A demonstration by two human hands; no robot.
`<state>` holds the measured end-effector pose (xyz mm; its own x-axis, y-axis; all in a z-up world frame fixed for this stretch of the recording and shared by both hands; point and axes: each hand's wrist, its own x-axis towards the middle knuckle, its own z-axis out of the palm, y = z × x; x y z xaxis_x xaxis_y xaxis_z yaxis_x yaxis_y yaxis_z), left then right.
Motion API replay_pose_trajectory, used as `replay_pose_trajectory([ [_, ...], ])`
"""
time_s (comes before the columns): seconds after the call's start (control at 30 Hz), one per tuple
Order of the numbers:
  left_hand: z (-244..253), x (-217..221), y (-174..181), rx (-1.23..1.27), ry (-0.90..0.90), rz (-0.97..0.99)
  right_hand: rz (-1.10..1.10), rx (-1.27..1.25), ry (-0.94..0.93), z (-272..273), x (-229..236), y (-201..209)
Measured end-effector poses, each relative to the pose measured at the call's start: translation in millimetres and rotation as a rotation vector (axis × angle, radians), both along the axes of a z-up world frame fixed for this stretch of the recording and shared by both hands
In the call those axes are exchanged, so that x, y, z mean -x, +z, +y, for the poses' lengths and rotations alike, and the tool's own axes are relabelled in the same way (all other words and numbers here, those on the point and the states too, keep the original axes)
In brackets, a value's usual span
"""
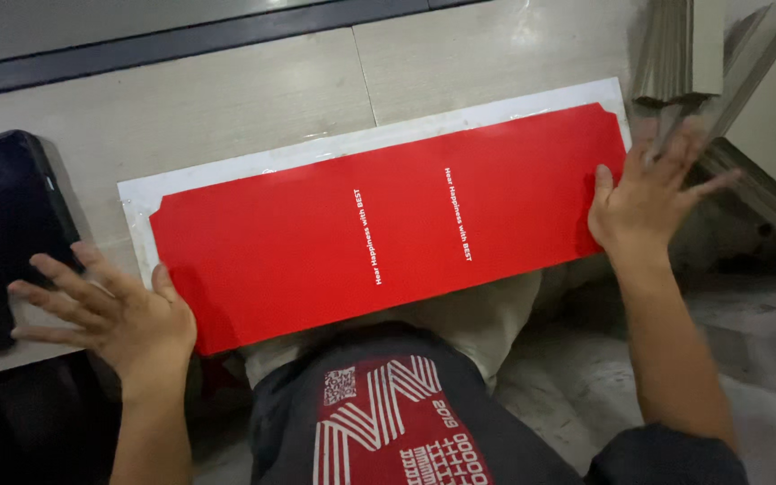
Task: The person aligns several beige book covers on a white backing sheet, then places a red cover sheet over them and smooths it down. They repeat this process multiple times, stacking the completed assemblies aside.
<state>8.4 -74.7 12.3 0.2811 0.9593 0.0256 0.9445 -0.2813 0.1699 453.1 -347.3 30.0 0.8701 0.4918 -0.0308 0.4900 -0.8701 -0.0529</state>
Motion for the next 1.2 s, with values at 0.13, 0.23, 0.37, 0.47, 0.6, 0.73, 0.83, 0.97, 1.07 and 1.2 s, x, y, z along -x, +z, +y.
replay_pose_trajectory([
  [0.13,-1.4,-19.8,-24.4,-0.208,-0.040,-0.106,-0.255,0.107,0.020,13.5,9.2,-31.1],
  [0.23,-35.3,-102.9,-72.7,-0.100,-0.349,-0.137,-0.213,-0.109,0.429,77.2,52.1,-60.4],
  [0.37,-59.9,-155.1,-61.5,-0.118,-0.481,-0.174,-0.062,0.090,0.573,104.2,57.4,-50.5],
  [0.47,-36.6,-118.2,-68.8,-0.088,-0.439,-0.093,-0.117,-0.053,0.513,71.9,0.0,-49.3],
  [0.6,-4.9,-71.7,-17.6,0.156,-0.071,-0.019,-0.104,0.085,0.199,17.7,-71.4,-45.2],
  [0.73,9.6,-32.3,-18.4,0.131,0.086,-0.078,-0.148,-0.076,0.200,12.8,-66.9,-10.8],
  [0.83,3.1,-34.7,-0.7,0.162,0.134,-0.089,-0.181,0.170,0.018,7.8,-64.2,-11.4],
  [0.97,-2.6,-22.6,-5.9,0.005,0.145,-0.116,-0.337,0.355,0.025,-17.4,-79.6,-19.2],
  [1.07,-15.7,-31.8,0.1,-0.266,0.019,-0.039,-0.499,0.115,0.144,-30.7,-66.4,-17.9],
  [1.2,-68.8,-62.2,-27.6,-0.131,-0.571,-0.159,-0.367,-0.233,0.501,-38.6,-4.8,-18.4],
])
